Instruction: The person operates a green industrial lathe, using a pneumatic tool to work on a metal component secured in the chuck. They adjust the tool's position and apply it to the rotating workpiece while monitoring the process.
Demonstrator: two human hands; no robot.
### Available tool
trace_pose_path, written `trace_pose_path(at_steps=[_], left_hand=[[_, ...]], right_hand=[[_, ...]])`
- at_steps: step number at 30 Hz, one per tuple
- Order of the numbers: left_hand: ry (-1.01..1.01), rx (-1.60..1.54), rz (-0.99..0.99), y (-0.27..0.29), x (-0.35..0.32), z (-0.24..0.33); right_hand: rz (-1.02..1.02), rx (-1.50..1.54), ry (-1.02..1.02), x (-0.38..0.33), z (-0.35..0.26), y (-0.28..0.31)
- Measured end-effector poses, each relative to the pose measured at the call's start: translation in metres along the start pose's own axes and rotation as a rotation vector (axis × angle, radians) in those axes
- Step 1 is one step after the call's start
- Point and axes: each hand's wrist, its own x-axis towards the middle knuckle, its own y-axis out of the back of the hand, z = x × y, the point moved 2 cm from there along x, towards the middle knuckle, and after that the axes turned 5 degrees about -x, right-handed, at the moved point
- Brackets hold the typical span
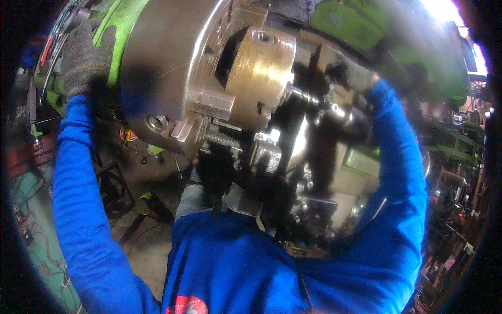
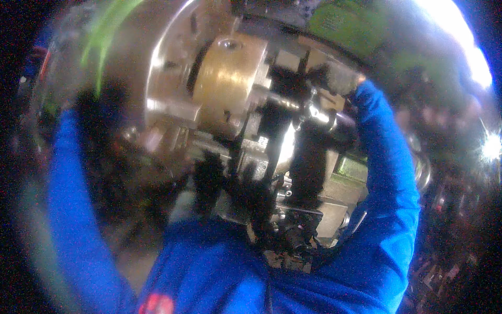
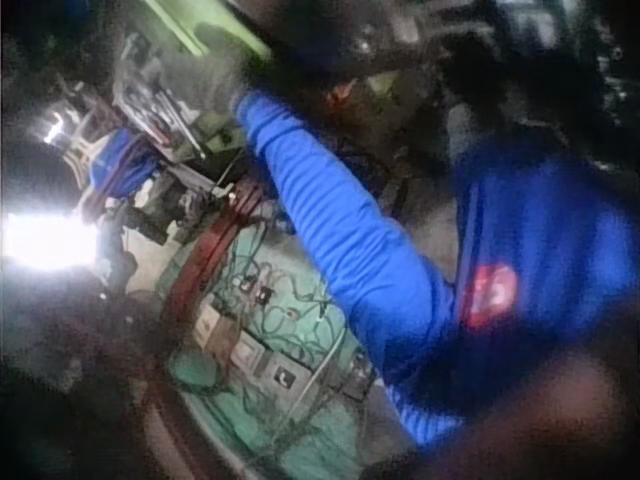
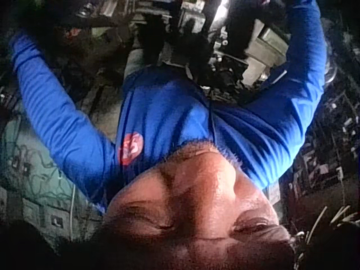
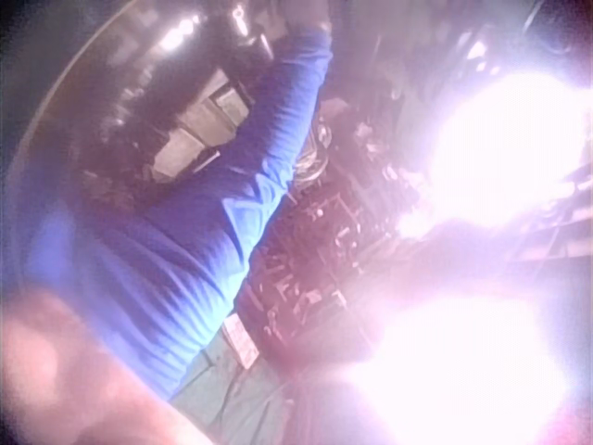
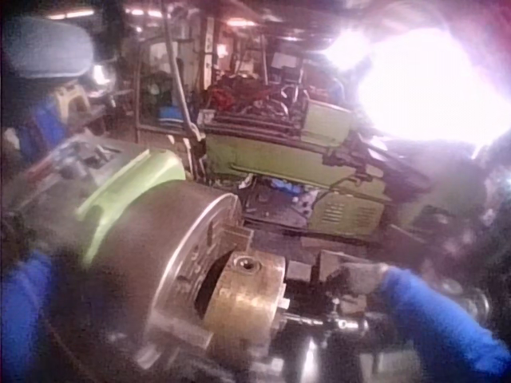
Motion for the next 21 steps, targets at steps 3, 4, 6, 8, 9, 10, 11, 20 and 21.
trace_pose_path(at_steps=[3,4,6,8,9,10,11,20,21], left_hand=[[-0.019,-0.075,0.016,0.004,0.0,0.005],[-0.036,-0.075,0.05,0.003,-0.001,0.003],[-0.061,-0.079,0.12,0.003,-0.003,0.005],[-0.011,-0.067,0.042,0.006,-0.005,0.004],[0.014,-0.061,0.003,0.009,-0.005,0.005],[0.008,-0.069,0.004,0.007,-0.004,0.007],[0.004,-0.065,0.004,0.007,-0.003,0.006],[-0.002,-0.034,0.102,-0.003,-0.003,0.0],[0.02,-0.017,0.062,0.001,-0.004,0.003]], right_hand=[[0.138,-0.2,0.254,0.005,0.026,0.002],[0.138,-0.144,0.309,0.006,0.031,0.005],[0.135,-0.041,0.414,0.003,0.029,0.009],[0.068,0.062,0.219,0.003,0.034,0.008],[0.043,0.034,0.232,0.002,0.033,0.008],[0.026,0.007,0.232,-0.004,0.036,0.008],[0.01,-0.1,0.355,-0.005,0.036,0.008],[-0.065,-0.035,0.338,-0.013,0.01,0.002],[-0.1,-0.227,0.343,-0.014,0.003,0.002]])
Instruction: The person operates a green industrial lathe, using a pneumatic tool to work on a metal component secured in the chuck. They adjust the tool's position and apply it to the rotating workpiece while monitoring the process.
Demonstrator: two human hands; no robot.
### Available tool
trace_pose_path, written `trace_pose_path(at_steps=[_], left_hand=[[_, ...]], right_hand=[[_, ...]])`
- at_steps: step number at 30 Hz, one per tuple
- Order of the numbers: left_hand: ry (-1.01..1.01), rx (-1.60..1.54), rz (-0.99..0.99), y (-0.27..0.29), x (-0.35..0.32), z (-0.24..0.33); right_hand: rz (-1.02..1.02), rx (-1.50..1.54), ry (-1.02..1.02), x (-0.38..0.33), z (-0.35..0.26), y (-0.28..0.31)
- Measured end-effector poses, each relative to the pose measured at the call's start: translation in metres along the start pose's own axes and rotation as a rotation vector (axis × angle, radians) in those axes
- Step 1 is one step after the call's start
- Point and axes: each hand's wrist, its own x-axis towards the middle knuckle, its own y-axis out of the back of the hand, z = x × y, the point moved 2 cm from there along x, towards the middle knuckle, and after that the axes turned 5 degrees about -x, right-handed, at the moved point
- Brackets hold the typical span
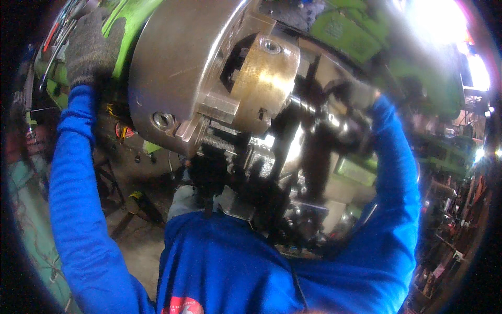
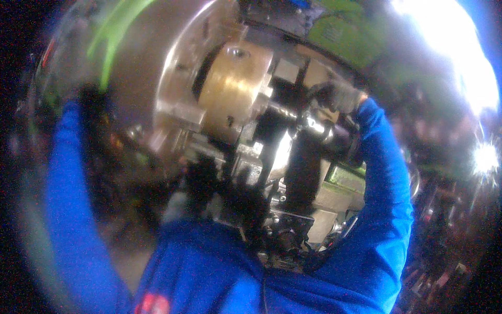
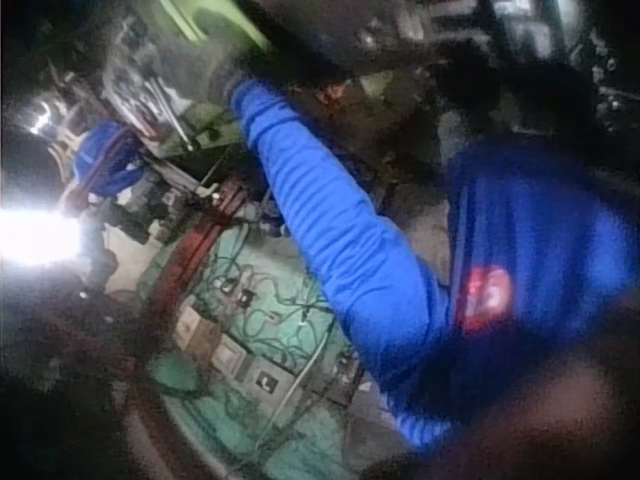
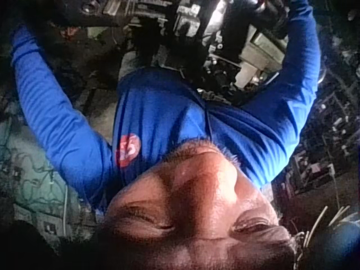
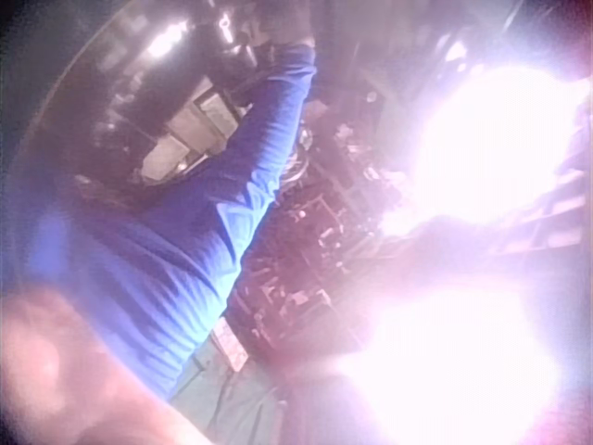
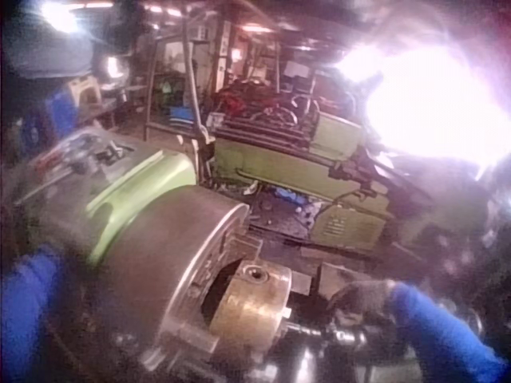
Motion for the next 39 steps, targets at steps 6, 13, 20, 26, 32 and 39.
trace_pose_path(at_steps=[6,13,20,26,32,39], left_hand=[[0.028,-0.002,-0.02,0.014,0.001,0.006],[0.069,-0.05,-0.033,0.046,-0.004,0.028],[0.211,-0.134,0.128,0.048,-0.014,0.06],[-0.041,-0.016,0.134,-0.005,0.0,-0.007],[-0.251,-0.528,0.548,0.05,-0.032,0.009],[-0.568,-1.435,-0.124,0.087,-0.254,0.167]], right_hand=[[0.029,-0.14,0.053,0.006,0.024,-0.007],[0.061,-0.16,-0.028,0.012,0.012,-0.008],[0.614,-0.395,-0.639,-0.061,-0.041,-0.032],[0.991,-0.499,-0.777,-0.104,-0.04,-0.094],[0.946,-0.494,-0.897,-0.111,-0.051,-0.103],[1.129,-0.644,-0.909,-0.102,-0.029,-0.122]])
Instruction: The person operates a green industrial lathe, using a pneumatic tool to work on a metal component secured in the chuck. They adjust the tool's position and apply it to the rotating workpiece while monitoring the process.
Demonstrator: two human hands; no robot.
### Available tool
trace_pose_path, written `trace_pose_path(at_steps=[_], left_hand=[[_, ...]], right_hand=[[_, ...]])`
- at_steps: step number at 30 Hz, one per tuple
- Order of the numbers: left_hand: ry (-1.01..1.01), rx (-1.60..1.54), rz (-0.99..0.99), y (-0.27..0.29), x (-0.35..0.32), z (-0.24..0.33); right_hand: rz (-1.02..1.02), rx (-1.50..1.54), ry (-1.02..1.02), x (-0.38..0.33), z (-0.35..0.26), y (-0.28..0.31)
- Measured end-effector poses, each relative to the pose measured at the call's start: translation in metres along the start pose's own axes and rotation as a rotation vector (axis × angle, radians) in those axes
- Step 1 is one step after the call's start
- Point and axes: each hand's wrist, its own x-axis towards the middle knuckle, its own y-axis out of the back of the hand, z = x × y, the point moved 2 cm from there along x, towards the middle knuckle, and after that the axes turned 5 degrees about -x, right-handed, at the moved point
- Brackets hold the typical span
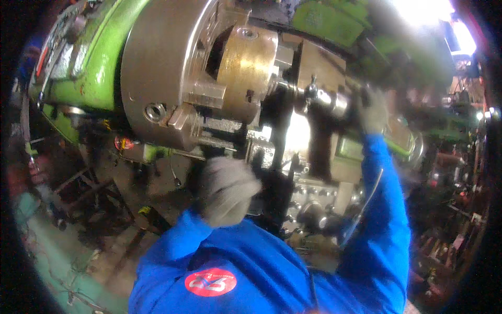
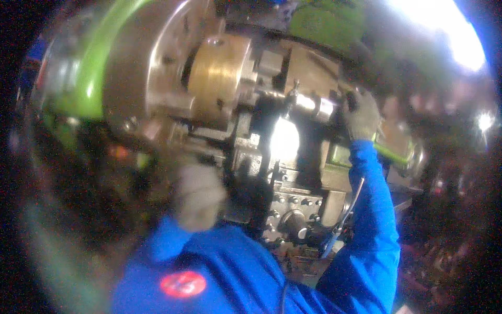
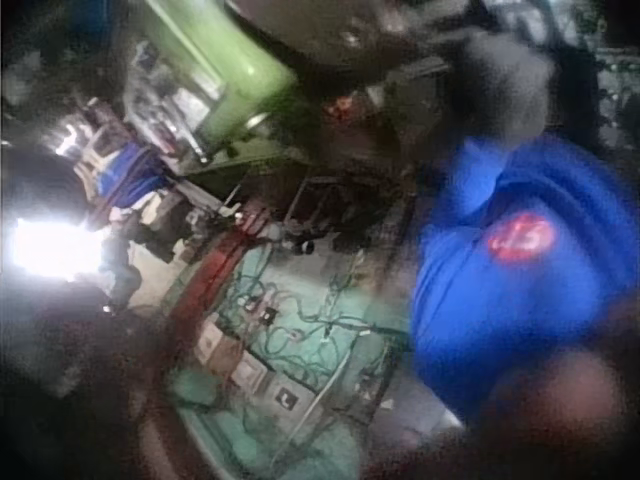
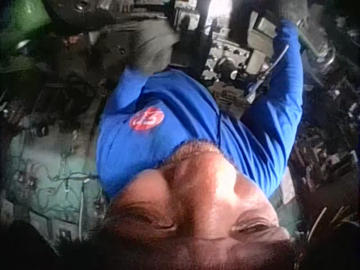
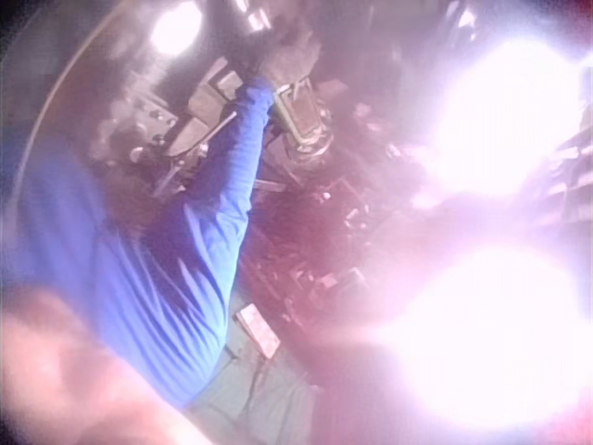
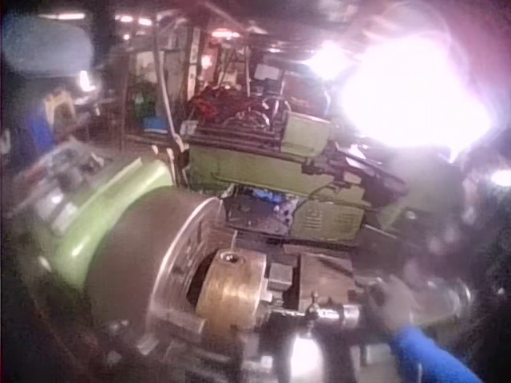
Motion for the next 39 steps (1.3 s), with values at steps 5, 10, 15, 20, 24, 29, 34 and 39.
trace_pose_path(at_steps=[5,10,15,20,24,29,34,39], left_hand=[[0.487,-0.329,0.181,-0.137,0.018,-0.055],[0.409,-0.259,0.29,-0.187,0.073,-0.125],[0.517,-0.05,-0.226,-0.208,0.099,-0.16],[0.35,-0.039,-0.115,-0.232,0.08,-0.182],[0.39,0.112,-0.176,-0.221,0.091,-0.164],[0.45,0.041,-0.087,-0.228,0.083,-0.167],[0.587,-0.291,0.201,-0.206,0.085,-0.143],[0.53,-0.391,0.405,-0.183,0.043,-0.117]], right_hand=[[-0.019,0.029,-0.1,-0.008,0.008,-0.004],[0.018,0.235,-0.156,-0.008,0.023,-0.014],[0.073,0.07,-0.053,-0.006,0.014,-0.008],[-0.004,0.038,-0.058,-0.005,0.016,-0.006],[-0.048,0.146,-0.13,-0.003,0.002,0.007],[0.072,0.098,-0.021,-0.006,0.004,0.002],[-0.044,0.154,-0.078,-0.001,-0.009,0.013],[-0.071,0.145,-0.125,-0.004,-0.004,0.009]])
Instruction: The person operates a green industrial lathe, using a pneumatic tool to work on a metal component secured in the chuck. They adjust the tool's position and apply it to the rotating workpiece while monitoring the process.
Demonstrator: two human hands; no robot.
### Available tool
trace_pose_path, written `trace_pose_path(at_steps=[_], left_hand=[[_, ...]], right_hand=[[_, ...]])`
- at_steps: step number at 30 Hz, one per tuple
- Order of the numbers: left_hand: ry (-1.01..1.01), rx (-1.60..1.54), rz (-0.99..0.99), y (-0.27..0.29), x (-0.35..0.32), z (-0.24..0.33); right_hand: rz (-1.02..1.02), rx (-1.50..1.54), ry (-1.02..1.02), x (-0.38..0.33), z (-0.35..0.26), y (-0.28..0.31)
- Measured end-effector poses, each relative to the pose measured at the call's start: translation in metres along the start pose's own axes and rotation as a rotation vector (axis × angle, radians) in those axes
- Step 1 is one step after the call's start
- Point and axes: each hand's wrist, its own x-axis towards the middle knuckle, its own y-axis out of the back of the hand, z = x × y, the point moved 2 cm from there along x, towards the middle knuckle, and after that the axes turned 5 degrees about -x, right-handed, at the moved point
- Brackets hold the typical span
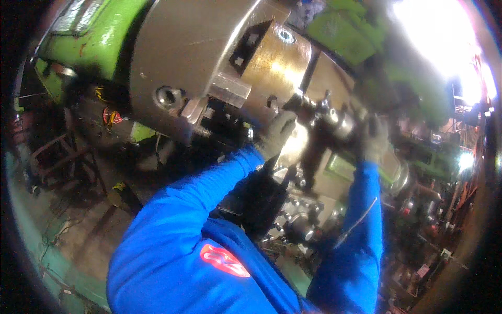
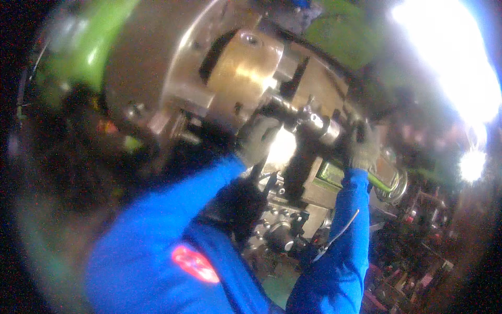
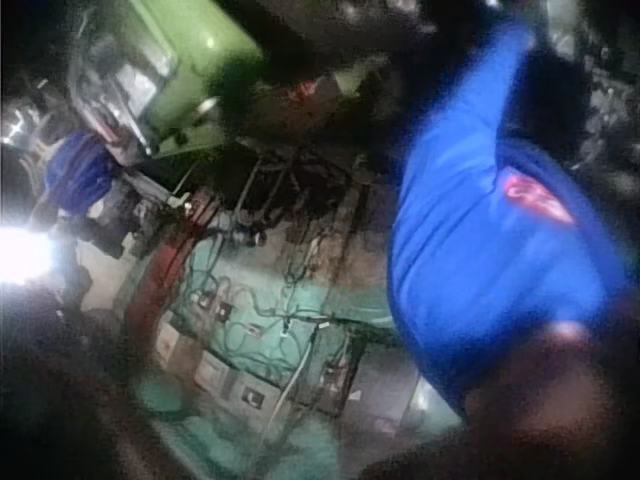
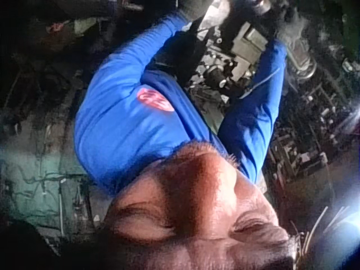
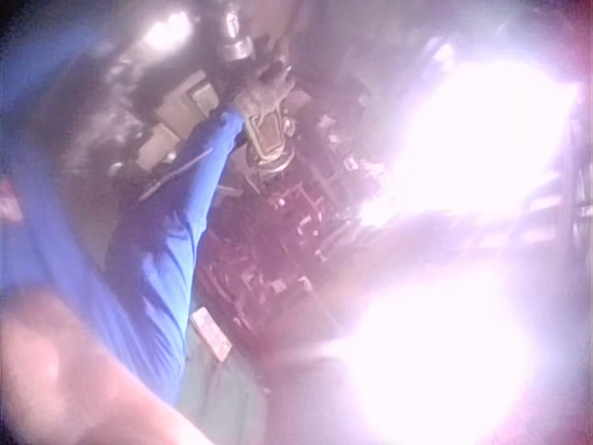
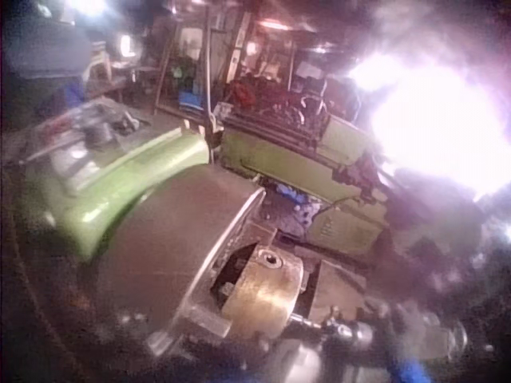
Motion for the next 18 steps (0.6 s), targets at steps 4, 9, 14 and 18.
trace_pose_path(at_steps=[4,9,14,18], left_hand=[[-0.013,0.066,-0.139,0.012,-0.04,-0.022],[0.027,-0.01,-0.264,0.028,-0.043,0.04],[-0.072,-0.082,-0.298,0.01,-0.023,0.08],[-0.073,-0.091,-0.356,-0.009,-0.009,0.085]], right_hand=[[0.082,0.053,0.177,0.004,-0.004,0.013],[-0.103,1.055,0.066,-0.04,-0.013,0.039],[-0.296,0.612,0.142,-0.06,-0.063,0.066],[-0.61,1.131,-0.274,-0.07,-0.097,0.072]])
